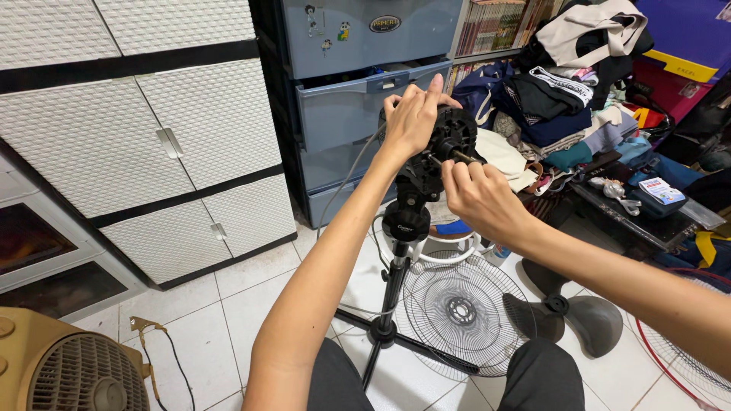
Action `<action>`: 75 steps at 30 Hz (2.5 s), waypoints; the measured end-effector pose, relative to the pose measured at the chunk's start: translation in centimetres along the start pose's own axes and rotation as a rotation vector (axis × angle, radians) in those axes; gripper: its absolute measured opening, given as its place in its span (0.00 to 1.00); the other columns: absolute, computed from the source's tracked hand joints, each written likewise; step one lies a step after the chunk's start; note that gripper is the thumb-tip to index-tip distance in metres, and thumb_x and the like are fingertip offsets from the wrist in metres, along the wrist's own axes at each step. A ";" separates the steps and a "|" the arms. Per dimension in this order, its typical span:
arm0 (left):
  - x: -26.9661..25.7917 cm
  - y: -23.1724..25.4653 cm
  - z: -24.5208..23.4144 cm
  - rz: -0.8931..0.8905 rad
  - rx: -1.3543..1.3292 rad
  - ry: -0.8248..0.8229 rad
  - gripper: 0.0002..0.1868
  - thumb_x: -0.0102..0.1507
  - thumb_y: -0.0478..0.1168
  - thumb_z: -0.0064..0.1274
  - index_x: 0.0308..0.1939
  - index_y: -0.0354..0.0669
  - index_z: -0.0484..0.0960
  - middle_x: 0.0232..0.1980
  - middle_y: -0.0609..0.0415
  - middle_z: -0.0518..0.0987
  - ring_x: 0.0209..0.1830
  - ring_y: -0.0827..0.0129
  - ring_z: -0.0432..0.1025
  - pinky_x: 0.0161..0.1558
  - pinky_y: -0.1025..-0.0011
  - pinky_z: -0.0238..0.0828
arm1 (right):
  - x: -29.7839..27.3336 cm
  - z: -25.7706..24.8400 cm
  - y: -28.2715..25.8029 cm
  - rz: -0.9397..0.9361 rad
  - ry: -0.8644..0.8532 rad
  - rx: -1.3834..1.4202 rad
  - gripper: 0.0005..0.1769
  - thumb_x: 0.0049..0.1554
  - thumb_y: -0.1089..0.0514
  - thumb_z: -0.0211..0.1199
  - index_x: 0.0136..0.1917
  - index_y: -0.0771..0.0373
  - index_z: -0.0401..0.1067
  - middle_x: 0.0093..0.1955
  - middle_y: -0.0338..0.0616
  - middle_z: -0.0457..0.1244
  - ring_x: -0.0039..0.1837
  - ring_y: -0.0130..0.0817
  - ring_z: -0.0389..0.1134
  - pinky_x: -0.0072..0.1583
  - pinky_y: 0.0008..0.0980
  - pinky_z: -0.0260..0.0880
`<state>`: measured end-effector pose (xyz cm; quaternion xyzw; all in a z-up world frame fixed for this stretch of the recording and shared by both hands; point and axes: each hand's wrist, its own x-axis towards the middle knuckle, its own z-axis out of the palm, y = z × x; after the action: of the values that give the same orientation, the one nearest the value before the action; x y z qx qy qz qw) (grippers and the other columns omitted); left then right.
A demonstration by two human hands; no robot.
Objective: The person is repairing a standing fan. They use a screwdriver to loosen and remove screws from the fan's central hub, then remove the front grill and fan blades. They continue to adjust and remove parts from the motor housing.
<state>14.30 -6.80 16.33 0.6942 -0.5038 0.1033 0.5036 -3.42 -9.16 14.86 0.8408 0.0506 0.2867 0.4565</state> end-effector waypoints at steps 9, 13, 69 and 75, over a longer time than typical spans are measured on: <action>0.0 -0.1 0.1 0.005 -0.008 0.002 0.39 0.59 0.58 0.08 0.27 0.56 0.83 0.29 0.65 0.78 0.41 0.74 0.61 0.54 0.66 0.35 | 0.6 0.3 0.3 0.254 -0.103 0.402 0.10 0.52 0.59 0.51 0.39 0.70 0.65 0.24 0.45 0.58 0.23 0.36 0.61 0.26 0.33 0.57; 0.0 -0.1 0.2 -0.019 -0.012 -0.005 0.39 0.59 0.59 0.08 0.28 0.57 0.84 0.29 0.64 0.78 0.41 0.74 0.61 0.54 0.66 0.35 | 1.0 -0.1 -0.2 0.324 -0.095 0.429 0.13 0.54 0.56 0.50 0.33 0.66 0.63 0.20 0.45 0.58 0.22 0.39 0.60 0.25 0.35 0.57; -8.4 3.5 2.1 0.163 0.067 0.343 0.37 0.50 0.53 0.53 0.59 0.45 0.59 0.61 0.52 0.64 0.66 0.60 0.57 0.67 0.45 0.16 | -19.2 18.1 -15.3 1.319 -0.199 1.708 0.10 0.47 0.58 0.58 0.38 0.67 0.70 0.23 0.34 0.53 0.27 0.20 0.46 0.30 0.24 0.44; -8.3 3.7 1.8 0.111 -0.022 0.280 0.41 0.49 0.53 0.55 0.60 0.45 0.56 0.62 0.50 0.63 0.68 0.58 0.54 0.66 0.44 0.14 | -20.6 19.7 -16.1 1.331 -0.204 1.738 0.10 0.47 0.58 0.59 0.38 0.68 0.69 0.23 0.33 0.52 0.28 0.20 0.46 0.30 0.23 0.45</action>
<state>6.79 -3.23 12.26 0.6387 -0.4673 0.2212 0.5699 -7.31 -21.56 -15.19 0.7544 -0.2663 0.2713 -0.5352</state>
